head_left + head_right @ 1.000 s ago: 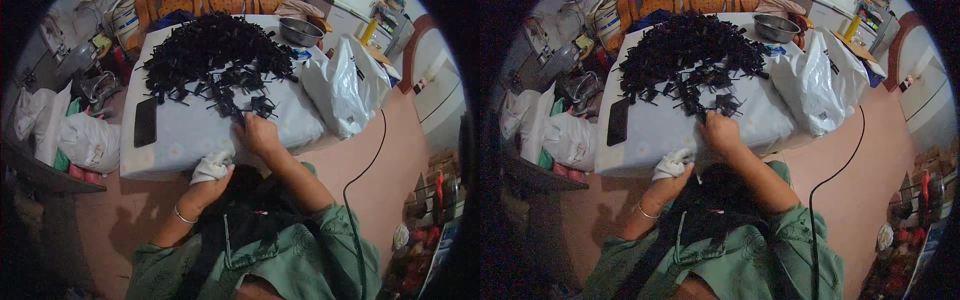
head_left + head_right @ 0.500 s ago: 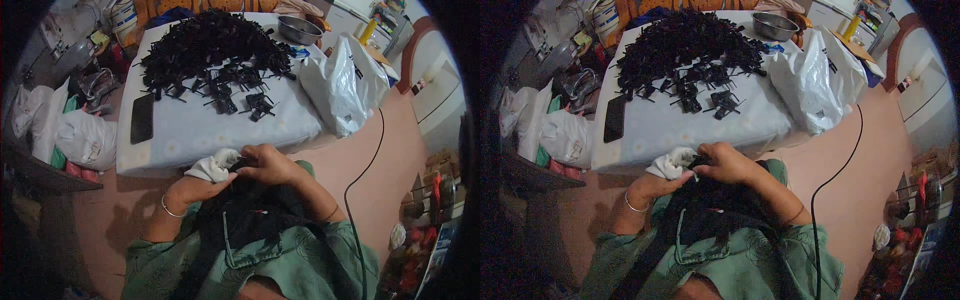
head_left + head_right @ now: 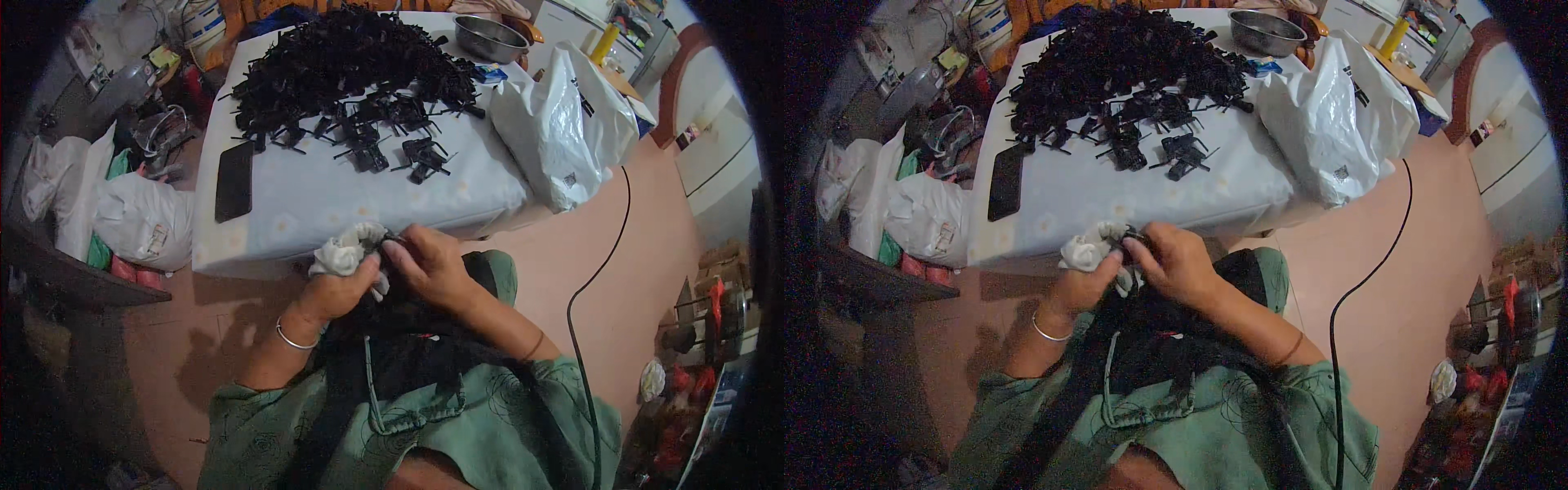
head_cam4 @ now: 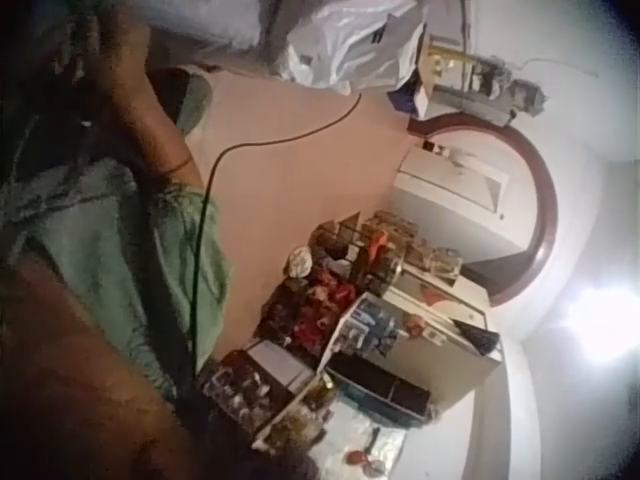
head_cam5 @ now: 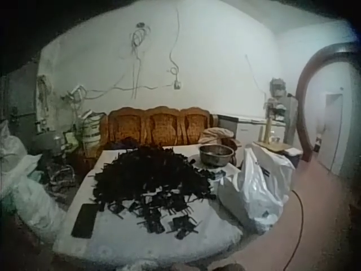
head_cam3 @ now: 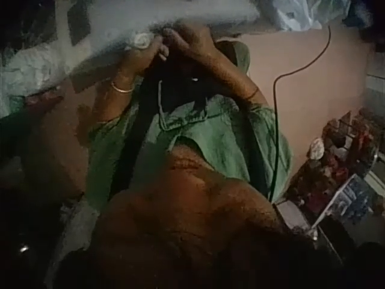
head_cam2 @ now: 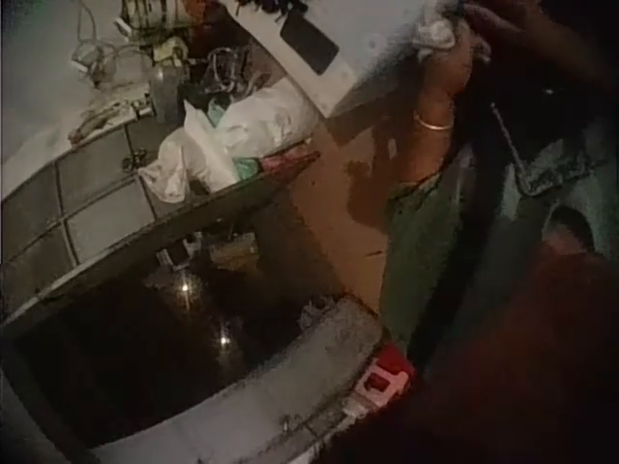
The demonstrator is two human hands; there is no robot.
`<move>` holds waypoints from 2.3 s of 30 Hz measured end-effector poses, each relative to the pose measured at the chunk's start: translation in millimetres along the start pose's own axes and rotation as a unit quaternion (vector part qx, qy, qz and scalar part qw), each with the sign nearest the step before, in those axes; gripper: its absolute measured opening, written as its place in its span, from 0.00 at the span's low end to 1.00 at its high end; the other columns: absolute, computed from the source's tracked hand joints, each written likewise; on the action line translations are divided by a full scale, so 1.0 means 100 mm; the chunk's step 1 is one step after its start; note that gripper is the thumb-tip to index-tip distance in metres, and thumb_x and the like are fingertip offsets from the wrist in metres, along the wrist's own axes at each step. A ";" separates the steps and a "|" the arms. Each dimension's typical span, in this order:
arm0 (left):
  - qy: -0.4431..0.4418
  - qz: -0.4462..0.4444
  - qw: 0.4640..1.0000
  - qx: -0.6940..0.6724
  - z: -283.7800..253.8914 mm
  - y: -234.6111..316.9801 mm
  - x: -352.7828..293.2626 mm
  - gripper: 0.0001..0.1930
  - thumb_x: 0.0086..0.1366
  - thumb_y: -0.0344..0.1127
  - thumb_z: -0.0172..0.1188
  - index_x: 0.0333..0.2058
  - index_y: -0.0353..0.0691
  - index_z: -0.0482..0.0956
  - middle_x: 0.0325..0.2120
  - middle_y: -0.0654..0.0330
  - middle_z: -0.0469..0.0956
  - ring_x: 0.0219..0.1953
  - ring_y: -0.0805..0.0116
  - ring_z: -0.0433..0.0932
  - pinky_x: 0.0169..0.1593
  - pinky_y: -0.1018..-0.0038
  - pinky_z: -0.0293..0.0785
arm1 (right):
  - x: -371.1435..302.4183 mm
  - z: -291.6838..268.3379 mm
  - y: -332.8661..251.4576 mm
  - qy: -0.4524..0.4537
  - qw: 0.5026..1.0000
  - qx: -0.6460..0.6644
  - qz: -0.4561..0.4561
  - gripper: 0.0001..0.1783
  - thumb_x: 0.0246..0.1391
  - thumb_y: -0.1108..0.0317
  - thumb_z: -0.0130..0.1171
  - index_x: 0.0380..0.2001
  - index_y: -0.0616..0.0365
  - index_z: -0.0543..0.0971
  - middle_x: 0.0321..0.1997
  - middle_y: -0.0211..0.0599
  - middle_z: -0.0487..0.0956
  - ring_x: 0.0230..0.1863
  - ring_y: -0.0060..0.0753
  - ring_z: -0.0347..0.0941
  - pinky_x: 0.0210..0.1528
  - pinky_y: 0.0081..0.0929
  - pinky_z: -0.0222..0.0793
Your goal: Assemble small black plastic components by hand at a workstation.
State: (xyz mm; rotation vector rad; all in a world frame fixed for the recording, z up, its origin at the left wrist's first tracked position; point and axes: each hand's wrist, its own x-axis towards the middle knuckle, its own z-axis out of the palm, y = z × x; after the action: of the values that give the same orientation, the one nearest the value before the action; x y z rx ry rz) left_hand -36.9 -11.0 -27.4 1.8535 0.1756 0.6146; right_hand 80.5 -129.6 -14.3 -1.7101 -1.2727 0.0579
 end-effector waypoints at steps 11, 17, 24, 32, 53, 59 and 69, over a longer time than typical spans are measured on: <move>0.080 0.054 0.981 0.171 0.14 0.04 0.00 0.11 0.51 0.26 0.54 0.35 0.34 0.71 0.27 0.54 0.74 0.26 0.63 0.75 0.31 0.73 0.71 | -0.04 0.07 0.08 -0.107 0.989 0.095 0.046 0.13 0.55 0.63 0.48 0.23 0.62 0.70 0.15 0.40 0.65 0.18 0.27 0.58 0.22 0.26 0.59; 0.094 0.083 0.978 0.165 0.14 0.06 -0.03 0.12 0.49 0.27 0.55 0.35 0.34 0.71 0.30 0.50 0.73 0.33 0.56 0.74 0.37 0.70 0.70 | -0.12 0.22 0.14 -0.104 0.941 0.274 0.169 0.13 0.56 0.63 0.47 0.23 0.60 0.70 0.17 0.23 0.64 0.21 0.16 0.56 0.22 0.19 0.56; 0.061 -0.101 0.990 -0.083 0.02 0.00 0.03 0.11 0.61 0.31 0.47 0.42 0.35 0.67 0.31 0.62 0.73 0.33 0.73 0.71 0.38 0.77 0.68 | -0.06 0.08 0.36 -0.116 0.975 0.180 0.060 0.10 0.51 0.66 0.53 0.31 0.63 0.73 0.21 0.35 0.71 0.24 0.22 0.66 0.27 0.23 0.63; -0.019 -0.129 0.991 -0.015 0.01 0.03 0.02 0.12 0.61 0.30 0.44 0.44 0.36 0.65 0.24 0.66 0.70 0.23 0.77 0.67 0.26 0.80 0.64 | 0.04 -0.09 0.24 -0.094 0.987 0.103 -0.078 0.08 0.47 0.69 0.57 0.28 0.64 0.74 0.19 0.41 0.71 0.19 0.26 0.64 0.24 0.24 0.63; -0.058 -0.148 0.968 -0.193 0.07 0.03 0.03 0.10 0.59 0.27 0.46 0.41 0.37 0.66 0.27 0.66 0.68 0.26 0.80 0.66 0.29 0.82 0.65 | 0.06 -0.12 0.07 -0.178 0.976 0.117 0.051 0.13 0.55 0.64 0.46 0.22 0.63 0.69 0.17 0.49 0.67 0.18 0.47 0.62 0.24 0.34 0.61; -0.066 -0.011 0.995 0.074 0.07 0.09 0.04 0.11 0.58 0.27 0.46 0.41 0.35 0.65 0.28 0.60 0.68 0.30 0.75 0.67 0.34 0.78 0.66 | -0.03 0.06 0.23 -0.187 0.966 0.164 0.072 0.15 0.56 0.63 0.46 0.22 0.64 0.70 0.16 0.43 0.68 0.17 0.34 0.61 0.23 0.29 0.61; -0.071 0.047 0.968 0.237 0.03 -0.07 0.12 0.16 0.56 0.31 0.51 0.44 0.33 0.66 0.32 0.53 0.70 0.34 0.66 0.70 0.37 0.72 0.67 | 0.28 -0.14 0.46 -0.086 0.988 -0.040 0.121 0.15 0.54 0.61 0.49 0.23 0.63 0.72 0.14 0.38 0.68 0.20 0.19 0.60 0.23 0.25 0.60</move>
State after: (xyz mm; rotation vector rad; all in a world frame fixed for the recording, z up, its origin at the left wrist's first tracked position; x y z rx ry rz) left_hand -23.4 -6.2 -30.8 2.3727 0.1494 0.5317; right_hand 133.8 -117.2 -26.2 -1.9573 -1.1967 0.3075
